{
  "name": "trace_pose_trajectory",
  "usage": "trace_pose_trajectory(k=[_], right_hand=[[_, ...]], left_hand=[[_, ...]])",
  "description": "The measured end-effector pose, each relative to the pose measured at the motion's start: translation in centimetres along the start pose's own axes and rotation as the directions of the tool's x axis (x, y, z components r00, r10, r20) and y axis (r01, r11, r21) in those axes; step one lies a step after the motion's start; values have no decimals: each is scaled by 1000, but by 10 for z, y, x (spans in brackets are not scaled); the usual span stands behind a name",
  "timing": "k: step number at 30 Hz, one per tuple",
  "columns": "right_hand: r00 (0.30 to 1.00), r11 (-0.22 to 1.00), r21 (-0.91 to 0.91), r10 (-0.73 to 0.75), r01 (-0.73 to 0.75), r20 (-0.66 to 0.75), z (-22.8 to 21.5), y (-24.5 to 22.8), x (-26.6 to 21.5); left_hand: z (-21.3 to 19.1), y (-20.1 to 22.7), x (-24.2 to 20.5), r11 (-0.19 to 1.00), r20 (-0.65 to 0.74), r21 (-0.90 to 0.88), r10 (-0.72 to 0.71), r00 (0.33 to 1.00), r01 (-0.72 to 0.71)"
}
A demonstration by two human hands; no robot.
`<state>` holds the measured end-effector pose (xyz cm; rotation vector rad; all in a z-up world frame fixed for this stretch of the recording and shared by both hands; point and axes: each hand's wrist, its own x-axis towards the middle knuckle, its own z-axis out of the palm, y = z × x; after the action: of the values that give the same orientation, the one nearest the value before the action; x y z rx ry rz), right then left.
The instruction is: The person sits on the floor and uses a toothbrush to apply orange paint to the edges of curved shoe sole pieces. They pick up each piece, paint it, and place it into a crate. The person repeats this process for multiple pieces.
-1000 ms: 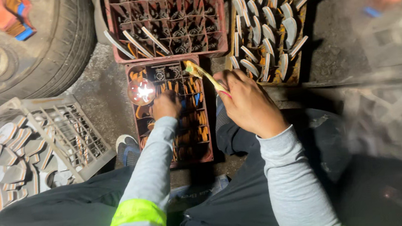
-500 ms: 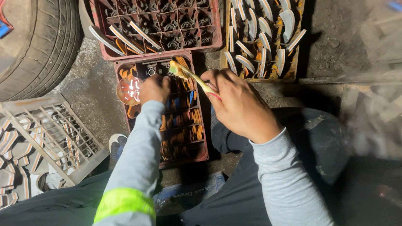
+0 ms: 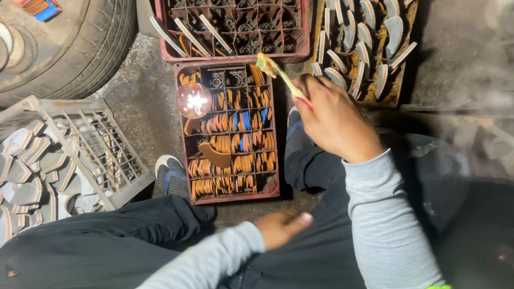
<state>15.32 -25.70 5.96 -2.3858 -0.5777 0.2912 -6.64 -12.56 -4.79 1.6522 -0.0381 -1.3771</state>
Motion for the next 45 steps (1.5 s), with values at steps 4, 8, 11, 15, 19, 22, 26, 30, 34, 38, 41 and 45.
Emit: trace_pose_trajectory(k=[4,8,11,15,19,22,26,30,34,38,41,45], right_hand=[[999,999,-5,38,-38,22,-3,0,-2],[994,997,-22,75,-73,79,-3,-3,-5],[998,999,-7,35,-35,53,-5,-4,-5],[999,999,29,23,-24,33,-5,-2,-5],[994,996,11,87,-88,73,-8,0,-4],[997,997,27,76,-77,26,-10,1,-1],[992,993,-7,115,-114,50,-7,3,-3],[993,994,3,112,-112,28,-5,3,-3],[995,995,4,103,-103,9,-6,1,-3],[992,992,25,125,-124,-9,-7,-1,-4],[990,989,42,142,-142,-7,-10,-2,-5],[993,991,87,108,-103,-52,-11,-7,-4]], left_hand=[[16,21,0,994,128,-98,-30,991,43],[13,25,-10,999,166,30,-29,986,25],[11,29,-20,999,144,15,26,989,-28],[-6,27,-47,995,130,1,98,987,-99],[-31,16,-69,916,126,122,366,922,-381],[-47,5,-58,941,32,-58,335,942,-333],[-64,-20,-19,985,-376,-73,119,919,-158],[-95,-48,22,992,-633,123,62,771,21],[-139,-61,84,983,-782,111,-4,623,145],[-186,-64,152,937,-872,239,91,481,256],[-205,-66,191,949,-890,118,-29,456,291],[-215,-69,217,891,-933,160,-3,360,424]])
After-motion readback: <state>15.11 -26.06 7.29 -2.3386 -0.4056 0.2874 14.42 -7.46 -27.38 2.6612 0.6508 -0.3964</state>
